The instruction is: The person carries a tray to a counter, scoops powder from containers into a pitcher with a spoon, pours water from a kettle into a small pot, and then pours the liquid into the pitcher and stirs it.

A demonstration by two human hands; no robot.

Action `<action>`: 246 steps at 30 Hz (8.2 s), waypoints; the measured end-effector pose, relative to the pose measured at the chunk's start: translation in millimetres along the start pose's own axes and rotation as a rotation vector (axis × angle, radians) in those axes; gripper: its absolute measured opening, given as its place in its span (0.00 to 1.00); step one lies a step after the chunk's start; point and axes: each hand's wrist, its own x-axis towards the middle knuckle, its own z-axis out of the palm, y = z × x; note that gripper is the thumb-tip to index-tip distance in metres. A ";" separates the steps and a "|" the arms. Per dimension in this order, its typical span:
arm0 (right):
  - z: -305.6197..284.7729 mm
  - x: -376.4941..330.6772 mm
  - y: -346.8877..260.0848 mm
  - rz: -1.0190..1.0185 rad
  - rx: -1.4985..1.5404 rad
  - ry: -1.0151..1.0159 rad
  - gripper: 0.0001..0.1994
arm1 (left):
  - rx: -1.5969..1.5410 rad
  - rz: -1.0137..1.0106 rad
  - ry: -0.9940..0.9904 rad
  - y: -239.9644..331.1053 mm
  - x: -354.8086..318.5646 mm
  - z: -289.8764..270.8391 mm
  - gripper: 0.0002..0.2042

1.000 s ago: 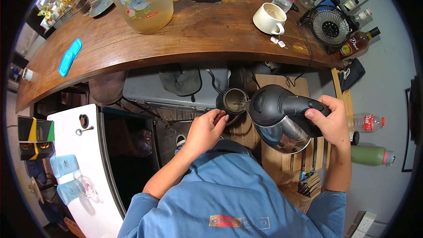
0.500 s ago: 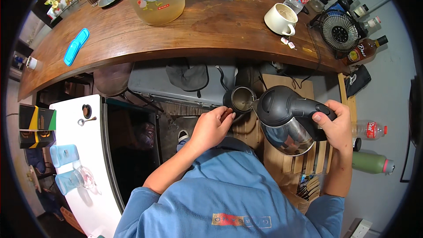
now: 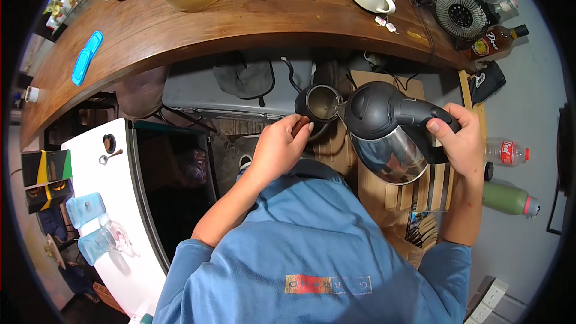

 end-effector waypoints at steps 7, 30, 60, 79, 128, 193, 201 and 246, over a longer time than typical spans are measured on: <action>-0.4 -0.5 3.0 0.006 0.021 0.005 0.16 | -0.022 -0.023 -0.018 -2.8 1.5 2.4 0.14; -2.2 5.7 0.3 0.002 -0.023 -0.016 0.14 | -0.054 0.053 0.009 -7.6 7.0 1.7 0.15; 17.1 30.3 -19.0 0.003 -0.032 -0.048 0.14 | -0.063 0.070 0.066 -19.9 19.3 -24.0 0.15; 42.9 36.3 -43.9 0.002 -0.011 -0.045 0.15 | -0.068 0.040 0.025 -31.5 20.5 -55.2 0.16; 28.8 4.7 -27.1 0.009 -0.028 -0.032 0.15 | -0.116 0.018 0.021 -27.7 -5.1 -24.1 0.16; 144.0 -3.3 296.2 0.088 0.687 1.168 0.19 | -0.397 -0.302 0.135 30.0 -7.8 8.7 0.14; 158.8 -12.4 314.6 0.039 0.687 1.186 0.19 | -0.357 -0.249 0.093 29.2 -5.0 13.6 0.13; 347.7 17.1 -28.9 -0.866 0.336 0.272 0.06 | -0.376 -0.377 1.025 -93.4 -288.9 -114.9 0.10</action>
